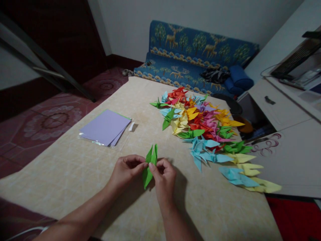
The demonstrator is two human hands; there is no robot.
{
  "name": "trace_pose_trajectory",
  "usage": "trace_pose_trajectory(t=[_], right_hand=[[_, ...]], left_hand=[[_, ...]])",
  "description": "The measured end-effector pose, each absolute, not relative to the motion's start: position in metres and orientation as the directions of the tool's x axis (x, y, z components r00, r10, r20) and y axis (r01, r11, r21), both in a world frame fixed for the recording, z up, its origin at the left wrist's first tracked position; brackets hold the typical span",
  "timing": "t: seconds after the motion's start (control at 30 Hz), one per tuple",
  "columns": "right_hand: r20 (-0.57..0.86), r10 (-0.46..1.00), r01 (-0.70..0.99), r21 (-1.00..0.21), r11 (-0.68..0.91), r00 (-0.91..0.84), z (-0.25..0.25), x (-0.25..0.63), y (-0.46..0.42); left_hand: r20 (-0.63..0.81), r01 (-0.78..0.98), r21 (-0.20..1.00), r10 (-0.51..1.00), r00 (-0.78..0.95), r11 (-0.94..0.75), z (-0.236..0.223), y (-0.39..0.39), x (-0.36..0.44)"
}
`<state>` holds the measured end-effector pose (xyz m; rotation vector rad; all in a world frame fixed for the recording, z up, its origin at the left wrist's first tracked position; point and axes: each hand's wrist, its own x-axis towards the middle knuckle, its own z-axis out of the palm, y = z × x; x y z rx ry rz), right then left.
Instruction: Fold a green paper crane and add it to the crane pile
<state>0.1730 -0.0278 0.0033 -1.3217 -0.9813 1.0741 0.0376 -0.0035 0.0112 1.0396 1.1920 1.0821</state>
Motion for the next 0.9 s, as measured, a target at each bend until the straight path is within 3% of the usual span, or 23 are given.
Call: trace_pose_trajectory(t=[0.23,0.37,0.7,0.8,0.9], right_hand=[[-0.099,0.986,-0.085,-0.992,-0.088,0.133,0.0002,0.1785,-0.0235],[-0.078,0.989,0.007,-0.997,-0.079,0.128,-0.0029,0.1788,-0.0208],[0.185,0.974,0.257,-0.955,0.147,0.131,0.0009,0.1790,-0.0233],[0.181,0.978,0.267,-0.952,0.150,0.098,0.0022,0.1770,-0.0249],[0.090,0.989,0.191,-0.979,0.066,0.120,0.0005,0.1725,-0.0274]], left_hand=[[-0.187,-0.257,0.943,0.975,0.120,0.212,0.0106,-0.0004,0.0334],[-0.167,-0.230,0.953,0.976,0.136,0.195,0.0108,-0.0017,0.0322],[-0.191,-0.214,0.951,0.969,0.153,0.222,0.0094,-0.0028,0.0362],[-0.178,-0.170,0.965,0.975,0.131,0.199,0.0112,-0.0038,0.0342],[-0.229,-0.164,0.954,0.963,0.139,0.251,0.0123,-0.0038,0.0330]])
